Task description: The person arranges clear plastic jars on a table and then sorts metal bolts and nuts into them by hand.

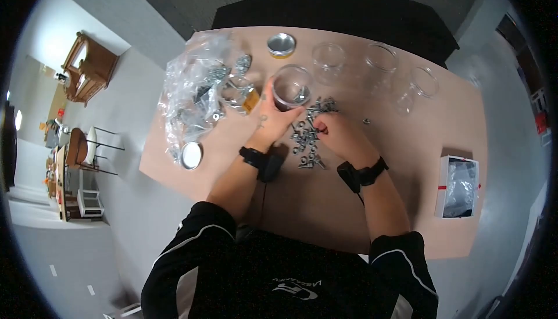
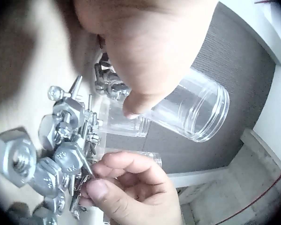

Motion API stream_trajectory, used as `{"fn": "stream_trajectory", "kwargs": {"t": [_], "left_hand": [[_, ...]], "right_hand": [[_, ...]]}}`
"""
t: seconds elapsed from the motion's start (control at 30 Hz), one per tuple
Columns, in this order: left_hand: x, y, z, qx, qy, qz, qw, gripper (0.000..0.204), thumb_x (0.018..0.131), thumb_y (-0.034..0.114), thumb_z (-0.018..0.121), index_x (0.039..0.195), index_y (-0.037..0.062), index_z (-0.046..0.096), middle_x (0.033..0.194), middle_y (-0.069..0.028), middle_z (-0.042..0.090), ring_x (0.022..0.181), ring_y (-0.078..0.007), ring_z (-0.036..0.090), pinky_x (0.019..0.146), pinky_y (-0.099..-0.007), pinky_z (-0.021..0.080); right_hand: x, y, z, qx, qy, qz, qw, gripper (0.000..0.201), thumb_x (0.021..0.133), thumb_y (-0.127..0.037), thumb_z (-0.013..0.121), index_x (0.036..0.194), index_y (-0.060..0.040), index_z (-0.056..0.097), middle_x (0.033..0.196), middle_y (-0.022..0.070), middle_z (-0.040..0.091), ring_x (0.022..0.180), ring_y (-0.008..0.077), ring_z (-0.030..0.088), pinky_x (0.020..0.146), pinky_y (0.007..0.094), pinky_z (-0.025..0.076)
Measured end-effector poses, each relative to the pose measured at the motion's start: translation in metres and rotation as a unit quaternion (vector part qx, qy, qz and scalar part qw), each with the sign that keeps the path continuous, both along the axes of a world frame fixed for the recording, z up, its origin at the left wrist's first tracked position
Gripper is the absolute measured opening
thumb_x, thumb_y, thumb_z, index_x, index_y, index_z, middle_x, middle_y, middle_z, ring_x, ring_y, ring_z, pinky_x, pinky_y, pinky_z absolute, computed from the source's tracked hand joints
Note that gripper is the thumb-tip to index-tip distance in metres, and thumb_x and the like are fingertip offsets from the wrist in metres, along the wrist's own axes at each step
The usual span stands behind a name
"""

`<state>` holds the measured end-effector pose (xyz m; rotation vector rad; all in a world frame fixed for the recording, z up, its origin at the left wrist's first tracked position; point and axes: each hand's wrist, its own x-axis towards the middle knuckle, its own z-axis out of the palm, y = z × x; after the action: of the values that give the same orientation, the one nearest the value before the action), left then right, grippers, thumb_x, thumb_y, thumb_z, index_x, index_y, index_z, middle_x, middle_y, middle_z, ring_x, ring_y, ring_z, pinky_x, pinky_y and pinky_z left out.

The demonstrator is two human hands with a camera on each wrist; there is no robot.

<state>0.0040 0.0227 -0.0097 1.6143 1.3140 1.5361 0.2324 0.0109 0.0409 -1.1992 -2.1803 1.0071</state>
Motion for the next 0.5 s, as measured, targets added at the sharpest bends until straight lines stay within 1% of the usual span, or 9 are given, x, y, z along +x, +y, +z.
{"fn": "stream_trajectory", "kwargs": {"t": [0.1, 0.17, 0.2, 0.23, 0.27, 0.33, 0.43, 0.47, 0.5], "left_hand": [[0.001, -0.002, 0.004, -0.017, 0.018, 0.016, 1.0, 0.108, 0.071, 0.002, 0.093, 0.16, 0.0052, 0.033, 0.15, -0.0193, 0.049, 0.138, -0.0303, 0.053, 0.115, -0.0404, 0.046], [-0.001, 0.001, 0.0, -0.016, 0.009, 0.006, 1.0, 0.107, 0.071, 0.002, 0.094, 0.16, 0.005, 0.033, 0.15, -0.0191, 0.049, 0.139, -0.0302, 0.053, 0.115, -0.0403, 0.046], [-0.002, 0.001, -0.002, -0.014, 0.003, 0.0, 1.0, 0.107, 0.071, 0.002, 0.094, 0.16, 0.0047, 0.034, 0.15, -0.019, 0.049, 0.139, -0.0301, 0.053, 0.115, -0.0402, 0.046], [-0.003, 0.0, 0.0, -0.017, 0.03, 0.005, 0.999, 0.102, 0.076, 0.001, 0.091, 0.159, 0.0016, 0.032, 0.152, -0.0163, 0.047, 0.139, -0.0256, 0.052, 0.117, -0.0382, 0.045], [-0.002, 0.0, 0.002, -0.019, 0.03, 0.002, 0.999, 0.102, 0.076, 0.001, 0.091, 0.159, 0.0016, 0.032, 0.152, -0.0163, 0.047, 0.139, -0.0256, 0.052, 0.117, -0.0382, 0.045], [-0.001, -0.001, 0.005, -0.028, 0.014, -0.005, 0.999, 0.103, 0.075, 0.001, 0.092, 0.159, 0.0013, 0.032, 0.154, -0.0169, 0.045, 0.141, -0.0264, 0.051, 0.117, -0.0389, 0.046], [-0.001, -0.001, 0.005, -0.022, 0.023, -0.005, 0.999, 0.103, 0.076, 0.001, 0.092, 0.159, 0.0008, 0.032, 0.155, -0.0169, 0.045, 0.141, -0.0264, 0.051, 0.116, -0.0388, 0.047], [-0.002, -0.001, 0.004, -0.023, 0.022, -0.006, 0.999, 0.103, 0.076, 0.001, 0.092, 0.159, 0.0008, 0.032, 0.155, -0.0169, 0.045, 0.141, -0.0264, 0.051, 0.116, -0.0388, 0.047], [-0.002, 0.0, 0.003, -0.022, 0.017, -0.01, 1.0, 0.102, 0.076, 0.001, 0.092, 0.159, 0.0007, 0.032, 0.155, -0.017, 0.045, 0.14, -0.0261, 0.051, 0.116, -0.0386, 0.048]], "right_hand": [[0.003, 0.001, 0.007, -0.022, 0.008, -0.01, 1.0, 0.023, 0.085, -0.004, 0.076, 0.107, -0.0018, 0.071, 0.102, 0.0166, 0.074, 0.094, 0.0307, 0.074, 0.083, 0.04, 0.059], [0.004, 0.0, 0.012, -0.033, 0.012, -0.018, 0.999, 0.024, 0.085, -0.004, 0.077, 0.108, -0.002, 0.071, 0.104, 0.0159, 0.074, 0.094, 0.0293, 0.075, 0.083, 0.0396, 0.059], [0.004, 0.0, 0.012, -0.013, 0.015, -0.009, 1.0, 0.024, 0.086, -0.003, 0.076, 0.109, -0.001, 0.071, 0.102, 0.0155, 0.074, 0.092, 0.028, 0.074, 0.082, 0.0388, 0.058], [0.004, -0.001, 0.012, 0.007, 0.018, 0.001, 1.0, 0.024, 0.086, -0.002, 0.075, 0.11, 0.0, 0.071, 0.101, 0.015, 0.074, 0.089, 0.0267, 0.074, 0.08, 0.038, 0.058], [0.004, -0.003, 0.012, 0.005, 0.017, -0.001, 1.0, 0.024, 0.086, -0.002, 0.075, 0.11, 0.0, 0.071, 0.101, 0.015, 0.074, 0.089, 0.0267, 0.074, 0.08, 0.038, 0.058], [0.001, -0.005, 0.012, 0.115, -0.065, 0.0, 0.991, 0.023, 0.087, -0.007, 0.074, 0.111, -0.0069, 0.073, 0.105, 0.0128, 0.071, 0.098, 0.032, 0.072, 0.085, 0.0427, 0.058], [-0.013, -0.021, 0.012, 0.125, -0.036, 0.006, 0.991, 0.021, 0.088, -0.008, 0.072, 0.109, -0.0102, 0.075, 0.107, 0.0113, 0.068, 0.101, 0.033, 0.07, 0.086, 0.0443, 0.057], [-0.018, -0.024, 0.006, 0.124, -0.037, 0.006, 0.992, 0.021, 0.088, -0.008, 0.072, 0.109, -0.0102, 0.075, 0.107, 0.0113, 0.068, 0.101, 0.033, 0.07, 0.086, 0.0443, 0.057], [-0.023, -0.027, -0.004, 0.153, -0.037, 0.026, 0.987, 0.02, 0.088, -0.008, 0.071, 0.108, -0.0106, 0.076, 0.109, 0.011, 0.067, 0.102, 0.0326, 0.069, 0.087, 0.0444, 0.057]]}}
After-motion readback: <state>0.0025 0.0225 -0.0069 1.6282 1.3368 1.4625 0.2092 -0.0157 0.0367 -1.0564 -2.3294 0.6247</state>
